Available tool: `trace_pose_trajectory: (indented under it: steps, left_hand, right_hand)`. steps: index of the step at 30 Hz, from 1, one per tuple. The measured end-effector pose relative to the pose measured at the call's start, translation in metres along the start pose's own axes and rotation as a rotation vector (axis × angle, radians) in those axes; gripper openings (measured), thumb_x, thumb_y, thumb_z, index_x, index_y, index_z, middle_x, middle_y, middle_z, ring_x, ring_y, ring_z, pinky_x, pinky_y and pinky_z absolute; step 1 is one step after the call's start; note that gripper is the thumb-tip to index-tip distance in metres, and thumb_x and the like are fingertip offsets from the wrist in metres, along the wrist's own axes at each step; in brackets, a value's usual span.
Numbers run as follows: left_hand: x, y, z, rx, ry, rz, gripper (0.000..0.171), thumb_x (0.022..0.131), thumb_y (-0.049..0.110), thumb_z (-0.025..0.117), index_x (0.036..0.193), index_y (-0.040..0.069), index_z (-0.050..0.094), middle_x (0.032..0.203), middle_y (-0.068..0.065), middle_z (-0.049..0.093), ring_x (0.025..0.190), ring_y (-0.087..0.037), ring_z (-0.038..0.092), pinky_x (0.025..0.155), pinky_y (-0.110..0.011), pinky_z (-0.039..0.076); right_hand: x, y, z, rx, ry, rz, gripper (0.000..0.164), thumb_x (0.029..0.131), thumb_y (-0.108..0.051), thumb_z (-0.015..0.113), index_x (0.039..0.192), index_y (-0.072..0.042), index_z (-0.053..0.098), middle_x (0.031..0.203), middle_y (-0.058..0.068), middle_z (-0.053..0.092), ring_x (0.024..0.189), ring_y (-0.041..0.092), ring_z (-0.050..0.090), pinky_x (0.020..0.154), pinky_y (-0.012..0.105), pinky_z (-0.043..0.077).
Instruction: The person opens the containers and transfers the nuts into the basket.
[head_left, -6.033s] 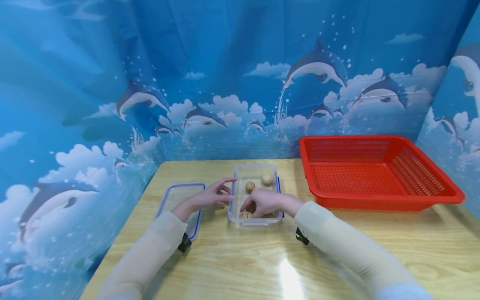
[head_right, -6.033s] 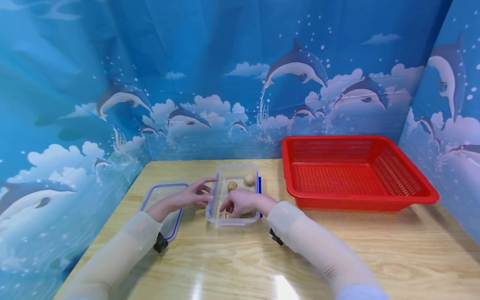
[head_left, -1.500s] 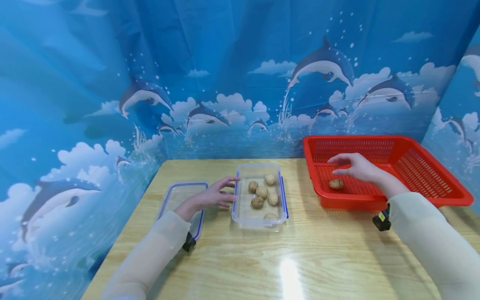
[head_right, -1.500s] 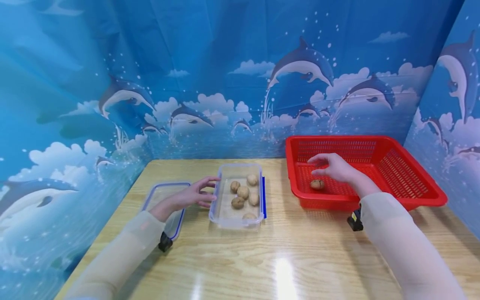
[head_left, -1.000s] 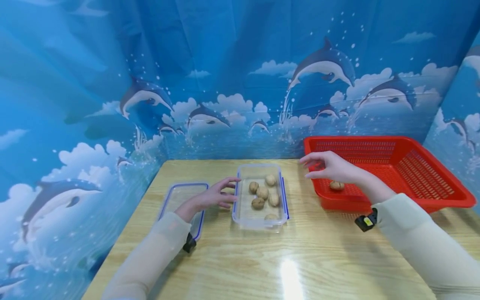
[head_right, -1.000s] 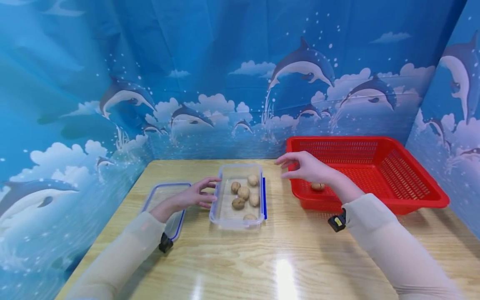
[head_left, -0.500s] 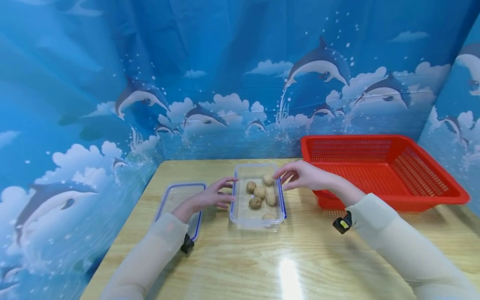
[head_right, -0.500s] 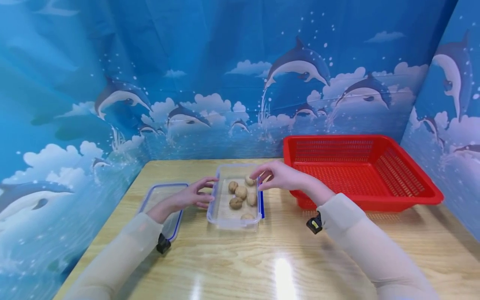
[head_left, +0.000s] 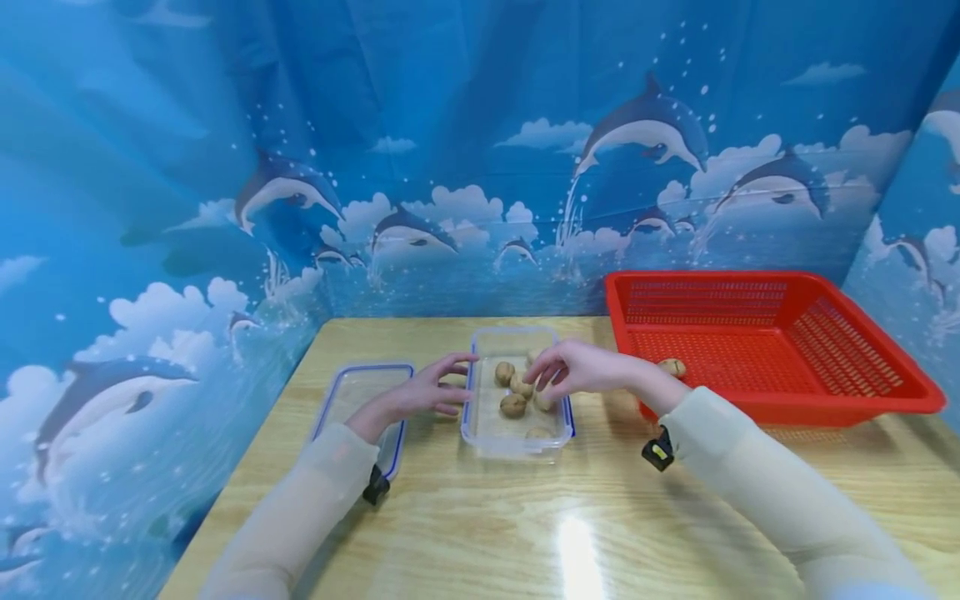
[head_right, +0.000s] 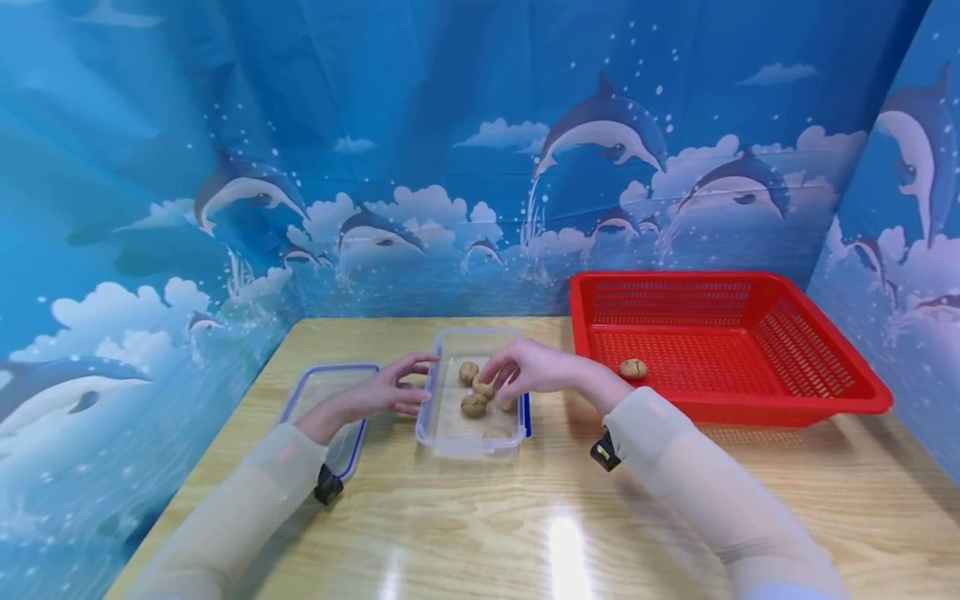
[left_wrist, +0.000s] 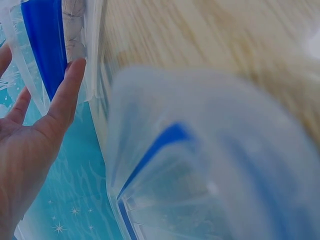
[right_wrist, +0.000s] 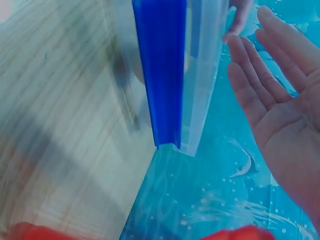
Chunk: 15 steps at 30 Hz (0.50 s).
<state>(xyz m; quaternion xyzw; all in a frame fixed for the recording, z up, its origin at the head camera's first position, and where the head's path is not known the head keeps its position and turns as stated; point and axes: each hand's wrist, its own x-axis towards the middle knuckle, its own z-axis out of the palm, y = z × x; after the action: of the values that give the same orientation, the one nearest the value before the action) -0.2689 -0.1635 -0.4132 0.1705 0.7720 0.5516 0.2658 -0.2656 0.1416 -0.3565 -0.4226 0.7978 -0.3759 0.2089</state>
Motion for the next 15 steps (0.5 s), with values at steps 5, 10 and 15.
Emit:
trace_pose_trajectory:
  steps: [5, 10, 15]
  left_hand:
    - [0.001, 0.0, 0.0, 0.0, 0.003, -0.005, 0.064, 0.096, 0.013, 0.061, 0.152, 0.018, 0.029, 0.15, -0.02, 0.028, 0.119, -0.039, 0.052, 0.087, -0.044, 0.054]
    - [0.002, -0.001, -0.001, -0.019, -0.004, -0.003, 0.066, 0.095, 0.013, 0.063, 0.152, 0.018, 0.029, 0.15, -0.02, 0.028, 0.118, -0.039, 0.053, 0.087, -0.044, 0.055]
    - [0.001, -0.001, -0.001, -0.016, -0.004, -0.005, 0.067, 0.095, 0.016, 0.065, 0.152, 0.018, 0.03, 0.15, -0.019, 0.029, 0.118, -0.038, 0.053, 0.086, -0.044, 0.055]
  right_hand:
    - [0.008, 0.003, 0.007, -0.037, -0.079, -0.001, 0.039, 0.083, -0.002, 0.075, 0.119, 0.007, 0.064, 0.111, 0.018, 0.067, 0.101, 0.031, 0.064, 0.086, 0.033, 0.055]
    - [0.013, 0.005, 0.015, -0.045, -0.14, 0.034, 0.041, 0.079, 0.003, 0.076, 0.118, 0.005, 0.066, 0.113, 0.016, 0.067, 0.1, 0.026, 0.064, 0.087, 0.034, 0.054]
    - [0.017, 0.004, 0.022, -0.078, -0.205, 0.122, 0.043, 0.077, 0.008, 0.073, 0.119, 0.004, 0.066, 0.111, 0.013, 0.068, 0.1, 0.023, 0.065, 0.084, 0.028, 0.055]
